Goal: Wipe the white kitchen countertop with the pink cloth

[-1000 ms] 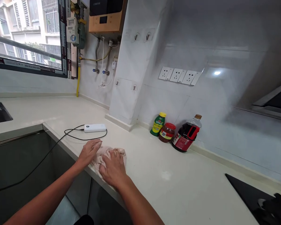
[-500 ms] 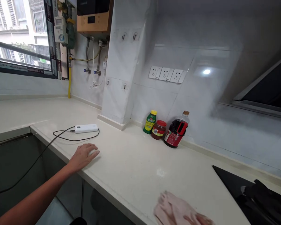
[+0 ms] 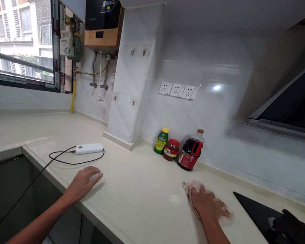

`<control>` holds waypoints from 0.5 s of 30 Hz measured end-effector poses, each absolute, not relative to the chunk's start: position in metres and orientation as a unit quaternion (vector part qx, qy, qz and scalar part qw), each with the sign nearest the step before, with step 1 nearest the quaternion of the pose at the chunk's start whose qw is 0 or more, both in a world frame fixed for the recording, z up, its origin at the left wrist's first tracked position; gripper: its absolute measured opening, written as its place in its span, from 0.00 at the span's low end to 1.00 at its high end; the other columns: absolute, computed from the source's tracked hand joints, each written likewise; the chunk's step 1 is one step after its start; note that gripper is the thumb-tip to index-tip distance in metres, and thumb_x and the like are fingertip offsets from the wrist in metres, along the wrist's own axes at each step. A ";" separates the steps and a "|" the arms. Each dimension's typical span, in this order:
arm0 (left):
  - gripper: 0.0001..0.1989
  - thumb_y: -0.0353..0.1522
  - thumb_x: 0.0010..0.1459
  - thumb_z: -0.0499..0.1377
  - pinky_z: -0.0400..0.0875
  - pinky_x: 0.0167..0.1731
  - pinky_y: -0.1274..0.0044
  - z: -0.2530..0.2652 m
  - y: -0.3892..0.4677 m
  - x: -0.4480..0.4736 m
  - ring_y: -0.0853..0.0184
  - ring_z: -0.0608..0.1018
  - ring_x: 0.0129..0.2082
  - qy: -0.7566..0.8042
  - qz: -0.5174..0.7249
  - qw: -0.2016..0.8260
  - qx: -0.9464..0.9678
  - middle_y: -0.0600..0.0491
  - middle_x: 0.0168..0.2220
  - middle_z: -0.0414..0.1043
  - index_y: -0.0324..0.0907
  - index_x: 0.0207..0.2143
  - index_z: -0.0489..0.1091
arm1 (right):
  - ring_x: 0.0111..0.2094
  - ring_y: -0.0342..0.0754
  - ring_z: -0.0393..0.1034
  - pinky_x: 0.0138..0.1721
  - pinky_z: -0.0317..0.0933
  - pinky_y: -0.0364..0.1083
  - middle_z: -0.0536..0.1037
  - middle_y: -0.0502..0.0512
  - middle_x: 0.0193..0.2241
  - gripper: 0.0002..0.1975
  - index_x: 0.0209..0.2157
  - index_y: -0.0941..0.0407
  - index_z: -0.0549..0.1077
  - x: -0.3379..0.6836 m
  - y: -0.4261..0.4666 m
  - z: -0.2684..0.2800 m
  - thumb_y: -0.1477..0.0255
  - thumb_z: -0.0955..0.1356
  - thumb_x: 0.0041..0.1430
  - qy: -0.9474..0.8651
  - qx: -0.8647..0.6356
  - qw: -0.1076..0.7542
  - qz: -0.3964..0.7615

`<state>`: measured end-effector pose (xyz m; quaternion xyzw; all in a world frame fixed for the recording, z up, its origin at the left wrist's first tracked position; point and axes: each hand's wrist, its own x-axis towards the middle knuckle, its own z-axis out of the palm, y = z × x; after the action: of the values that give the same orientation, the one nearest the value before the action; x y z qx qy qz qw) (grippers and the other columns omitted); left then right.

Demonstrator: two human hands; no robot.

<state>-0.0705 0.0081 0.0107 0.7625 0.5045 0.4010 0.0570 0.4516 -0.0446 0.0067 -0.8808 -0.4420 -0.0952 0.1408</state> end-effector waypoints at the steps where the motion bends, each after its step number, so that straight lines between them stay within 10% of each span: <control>1: 0.19 0.47 0.66 0.51 0.69 0.50 0.65 0.011 0.008 -0.070 0.59 0.78 0.47 0.506 0.407 0.059 0.758 0.50 0.45 0.78 0.46 0.39 0.75 | 0.59 0.79 0.63 0.50 0.43 0.83 0.70 0.71 0.57 0.38 0.64 0.43 0.63 0.428 -0.029 0.014 0.43 0.50 0.60 -0.440 -0.884 0.135 -0.080; 15: 0.18 0.47 0.64 0.52 0.67 0.53 0.63 0.011 0.009 -0.073 0.57 0.76 0.50 0.523 0.396 0.047 0.753 0.50 0.46 0.80 0.47 0.38 0.77 | 0.68 0.68 0.47 0.64 0.41 0.70 0.59 0.59 0.68 0.27 0.63 0.39 0.66 0.152 -0.039 0.017 0.50 0.65 0.63 -0.807 -0.574 0.139 -0.015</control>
<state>-0.0733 0.0086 0.0111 0.7534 0.5229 0.3960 0.0474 0.1515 -0.0393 0.0169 -0.5736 -0.8070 -0.0149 0.1394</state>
